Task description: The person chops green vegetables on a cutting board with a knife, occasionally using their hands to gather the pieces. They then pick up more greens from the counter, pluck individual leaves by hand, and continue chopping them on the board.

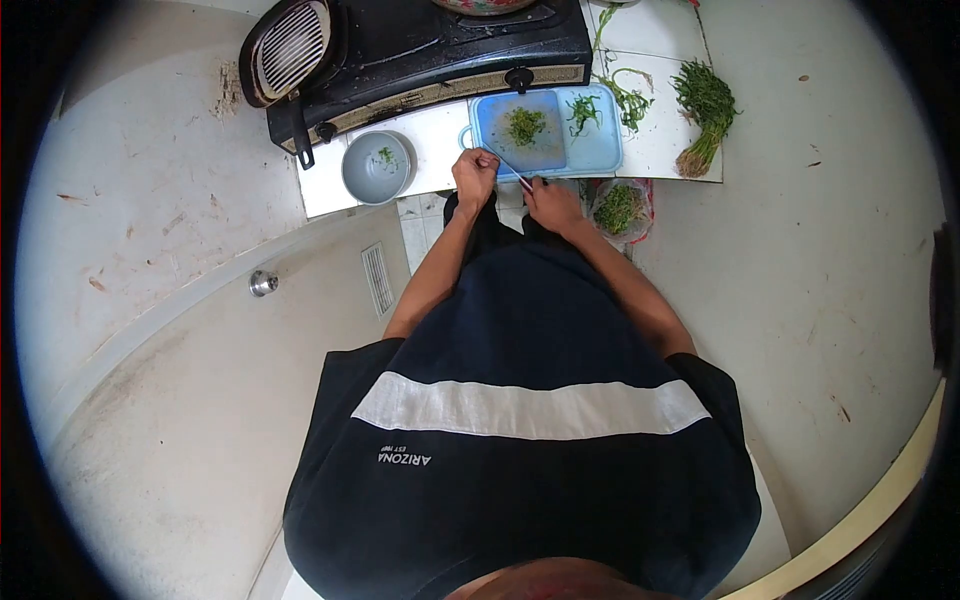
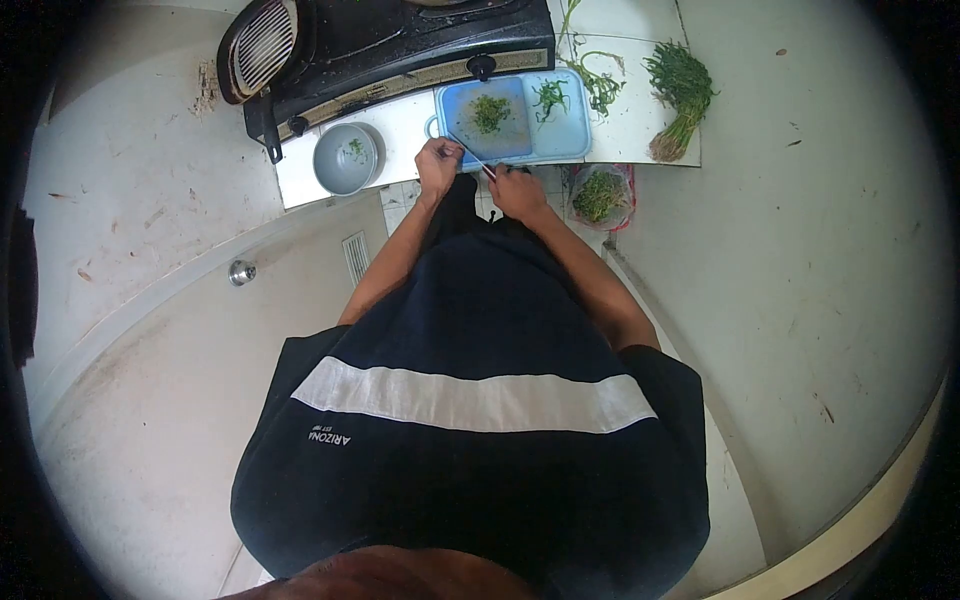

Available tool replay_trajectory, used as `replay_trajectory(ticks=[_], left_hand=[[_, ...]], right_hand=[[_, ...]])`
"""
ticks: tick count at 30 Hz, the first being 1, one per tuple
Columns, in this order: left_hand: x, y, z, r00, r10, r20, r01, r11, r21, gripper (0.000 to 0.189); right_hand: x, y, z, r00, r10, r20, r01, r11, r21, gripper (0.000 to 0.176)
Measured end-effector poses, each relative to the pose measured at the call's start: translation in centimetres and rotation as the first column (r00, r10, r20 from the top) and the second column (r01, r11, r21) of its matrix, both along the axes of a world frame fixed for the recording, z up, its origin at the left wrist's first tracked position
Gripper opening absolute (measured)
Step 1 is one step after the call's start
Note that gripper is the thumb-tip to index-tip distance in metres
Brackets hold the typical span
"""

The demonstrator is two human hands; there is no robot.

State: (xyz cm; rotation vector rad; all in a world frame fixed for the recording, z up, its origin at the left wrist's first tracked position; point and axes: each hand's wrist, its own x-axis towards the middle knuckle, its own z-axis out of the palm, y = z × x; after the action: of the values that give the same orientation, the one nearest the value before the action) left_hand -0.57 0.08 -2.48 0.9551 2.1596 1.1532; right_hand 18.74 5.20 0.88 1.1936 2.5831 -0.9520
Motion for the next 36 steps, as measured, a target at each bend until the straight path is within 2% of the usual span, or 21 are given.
replay_trajectory(ticks=[3,9,11,15,17,21,23,26,36], left_hand=[[0.0,0.1,0.1,1.0,0.013,-0.009,-0.013,0.998,0.056,0.009],[0.2,0.3,0.0,0.998,0.05,0.048,-0.047,0.997,-0.066,0.012],[0.3,0.4,0.2,0.974,0.159,0.162,-0.136,0.98,-0.148,0.014],[0.2,0.4,0.8,0.974,0.189,0.123,-0.164,0.968,-0.193,0.02],[0.1,0.5,1.1,0.955,0.239,0.175,-0.194,0.951,-0.241,0.024],[-1.0,0.3,0.6,0.97,0.166,0.178,-0.125,0.967,-0.221,0.028],[-1.3,0.3,1.0,0.972,0.128,0.198,-0.077,0.967,-0.243,0.029],[-1.5,0.5,1.5,0.969,0.122,0.212,-0.067,0.966,-0.251,0.028],[-1.8,0.4,1.4,0.965,0.122,0.232,-0.054,0.958,-0.282,0.032]], right_hand=[[-1.0,0.3,0.4,1.0,0.008,0.022,-0.008,1.0,-0.018,0.039],[0.7,-0.3,0.2,0.998,-0.027,0.049,0.03,0.998,-0.055,0.044],[1.4,-0.4,0.0,0.998,-0.032,0.049,0.034,0.999,-0.028,0.044],[1.3,-0.3,-0.2,0.998,-0.057,0.014,0.057,0.998,-0.013,0.042],[1.0,-0.1,0.3,0.999,-0.02,0.04,0.02,1.0,-0.005,0.042],[0.8,0.1,0.3,0.999,0.013,-0.047,-0.012,1.0,0.009,0.04],[0.5,0.4,1.1,0.997,0.056,0.045,-0.056,0.998,0.002,0.043],[-0.3,0.8,0.7,0.995,0.081,0.058,-0.083,0.996,0.035,0.04],[1.1,0.3,0.7,0.998,-0.013,0.059,0.015,0.999,-0.033,0.038]])
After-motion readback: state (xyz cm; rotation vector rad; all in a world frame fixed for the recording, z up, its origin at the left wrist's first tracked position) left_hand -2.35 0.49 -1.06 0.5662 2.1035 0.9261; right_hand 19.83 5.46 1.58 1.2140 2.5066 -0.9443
